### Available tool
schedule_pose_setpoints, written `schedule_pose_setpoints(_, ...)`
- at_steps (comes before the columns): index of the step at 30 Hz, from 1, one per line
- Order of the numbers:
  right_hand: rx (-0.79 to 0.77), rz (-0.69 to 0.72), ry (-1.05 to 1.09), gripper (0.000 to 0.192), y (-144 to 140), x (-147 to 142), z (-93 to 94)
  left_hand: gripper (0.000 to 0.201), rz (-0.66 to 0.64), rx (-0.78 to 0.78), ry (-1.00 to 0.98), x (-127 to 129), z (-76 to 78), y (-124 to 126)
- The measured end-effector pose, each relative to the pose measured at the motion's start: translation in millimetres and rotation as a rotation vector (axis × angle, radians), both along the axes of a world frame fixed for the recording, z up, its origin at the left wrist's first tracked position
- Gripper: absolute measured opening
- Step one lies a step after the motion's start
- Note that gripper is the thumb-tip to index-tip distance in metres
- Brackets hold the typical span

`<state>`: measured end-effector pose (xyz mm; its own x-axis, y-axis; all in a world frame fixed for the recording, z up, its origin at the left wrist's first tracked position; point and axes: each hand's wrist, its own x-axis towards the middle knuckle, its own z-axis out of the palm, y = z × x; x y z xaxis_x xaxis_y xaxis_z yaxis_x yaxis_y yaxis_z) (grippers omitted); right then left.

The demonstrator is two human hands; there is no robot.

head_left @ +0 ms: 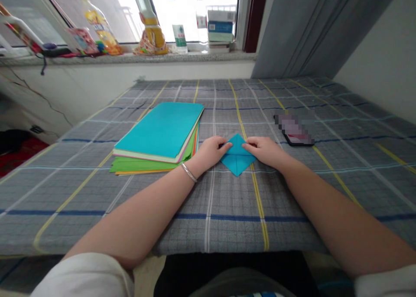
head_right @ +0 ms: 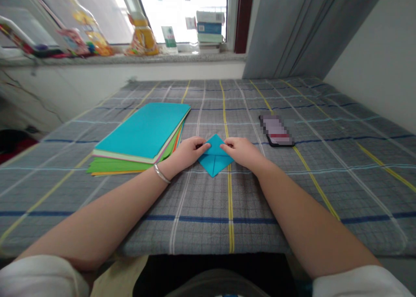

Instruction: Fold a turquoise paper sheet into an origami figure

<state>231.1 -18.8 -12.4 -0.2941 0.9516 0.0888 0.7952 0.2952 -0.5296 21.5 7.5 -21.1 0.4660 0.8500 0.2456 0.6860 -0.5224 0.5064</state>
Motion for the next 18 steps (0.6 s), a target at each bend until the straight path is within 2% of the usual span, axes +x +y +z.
schedule_pose_setpoints(4, 0.000, -0.059, -0.020, 0.031, 2, -3, -1.2, 0.025, 0.091, 0.005, -0.004, 2, -1.3, 0)
schedule_pose_setpoints(9, 0.018, -0.166, -0.084, 0.027, 4, -9, 0.3, 0.018, 0.128, 0.035, 0.032, 7, -4.3, 2)
schedule_pose_setpoints(15, 0.045, -0.203, -0.164, 0.023, 6, -14, -2.7, 0.016, 0.143, 0.076, 0.073, 7, -5.2, 2)
schedule_pose_setpoints(18, 0.029, -0.236, -0.161, 0.017, 7, -15, -6.0, 0.025, 0.120, 0.057, 0.056, 4, -5.8, 2)
